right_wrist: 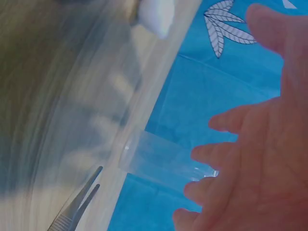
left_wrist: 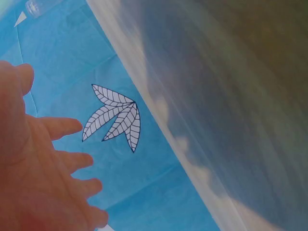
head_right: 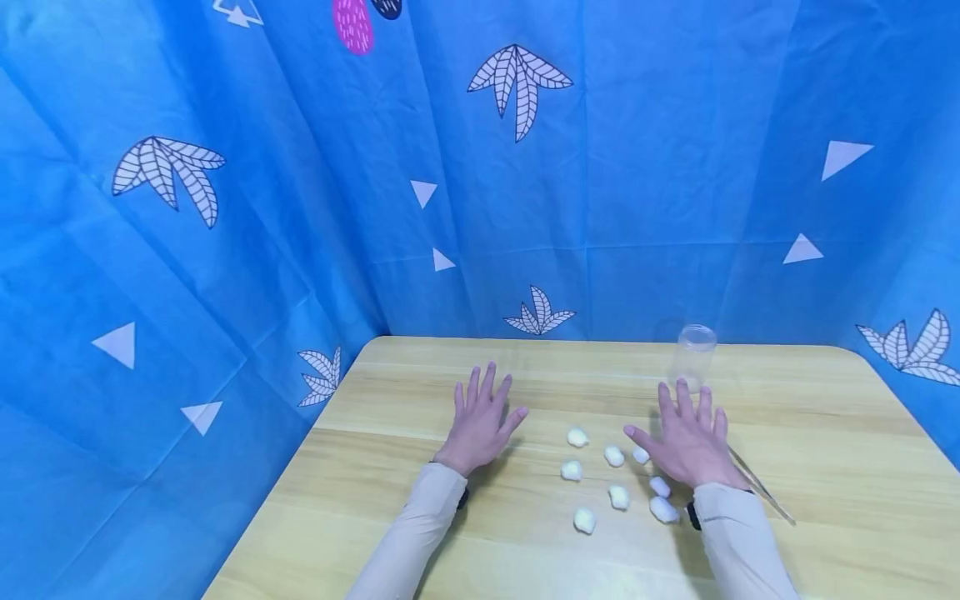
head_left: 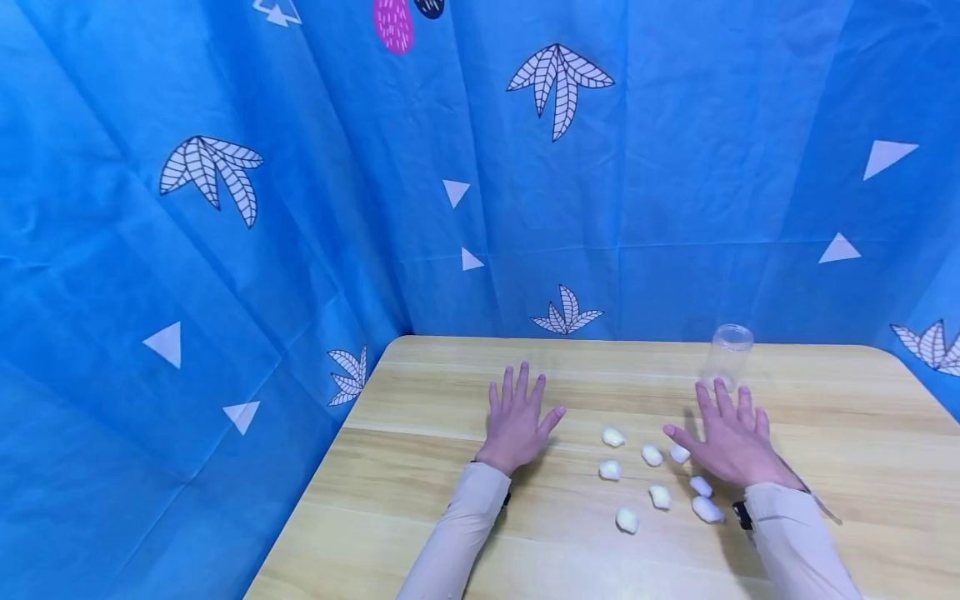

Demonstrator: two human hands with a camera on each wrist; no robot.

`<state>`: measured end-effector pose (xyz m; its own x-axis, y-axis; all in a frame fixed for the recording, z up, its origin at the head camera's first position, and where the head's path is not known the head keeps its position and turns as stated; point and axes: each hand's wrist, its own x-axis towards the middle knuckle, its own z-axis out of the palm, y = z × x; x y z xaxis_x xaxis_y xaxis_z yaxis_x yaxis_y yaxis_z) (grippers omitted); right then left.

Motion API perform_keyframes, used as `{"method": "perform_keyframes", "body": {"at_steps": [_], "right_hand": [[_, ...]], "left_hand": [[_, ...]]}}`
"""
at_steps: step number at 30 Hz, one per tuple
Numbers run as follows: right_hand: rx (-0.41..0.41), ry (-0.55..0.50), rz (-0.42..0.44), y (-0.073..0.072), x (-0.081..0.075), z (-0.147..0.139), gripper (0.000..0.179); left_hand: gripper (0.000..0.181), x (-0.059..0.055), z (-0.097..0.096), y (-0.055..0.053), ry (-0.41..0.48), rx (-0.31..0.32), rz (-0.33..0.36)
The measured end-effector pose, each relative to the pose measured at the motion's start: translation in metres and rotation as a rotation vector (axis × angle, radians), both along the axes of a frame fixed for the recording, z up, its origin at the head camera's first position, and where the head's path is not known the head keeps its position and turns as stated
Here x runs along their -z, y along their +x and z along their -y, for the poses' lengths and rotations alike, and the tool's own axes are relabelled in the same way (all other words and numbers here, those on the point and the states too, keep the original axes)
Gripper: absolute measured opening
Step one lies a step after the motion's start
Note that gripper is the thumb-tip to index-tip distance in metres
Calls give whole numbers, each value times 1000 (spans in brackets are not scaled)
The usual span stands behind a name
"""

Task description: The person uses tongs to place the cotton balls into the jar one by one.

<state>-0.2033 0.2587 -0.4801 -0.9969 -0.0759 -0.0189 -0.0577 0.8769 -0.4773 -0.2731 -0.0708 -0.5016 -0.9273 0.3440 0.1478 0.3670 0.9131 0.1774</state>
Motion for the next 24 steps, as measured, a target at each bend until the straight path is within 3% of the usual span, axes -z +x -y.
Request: {"method": "perform_keyframes", "body": {"at_steps": [6, 14, 18, 24], "right_hand": [[12, -36, -11, 2, -2, -14, 100], [2, -85, -39, 0, -4, -38, 96], [11, -118, -51, -5, -8, -54, 94], [73, -138, -92, -19, -12, -77, 88]], "left_hand": [[74, 1, -3, 3, 117, 65, 100], [70, -7, -9, 7, 394, 152, 265], [63, -13, -21, 4, 523, 161, 335], [57, -18, -52, -8, 684, 126, 390]]}}
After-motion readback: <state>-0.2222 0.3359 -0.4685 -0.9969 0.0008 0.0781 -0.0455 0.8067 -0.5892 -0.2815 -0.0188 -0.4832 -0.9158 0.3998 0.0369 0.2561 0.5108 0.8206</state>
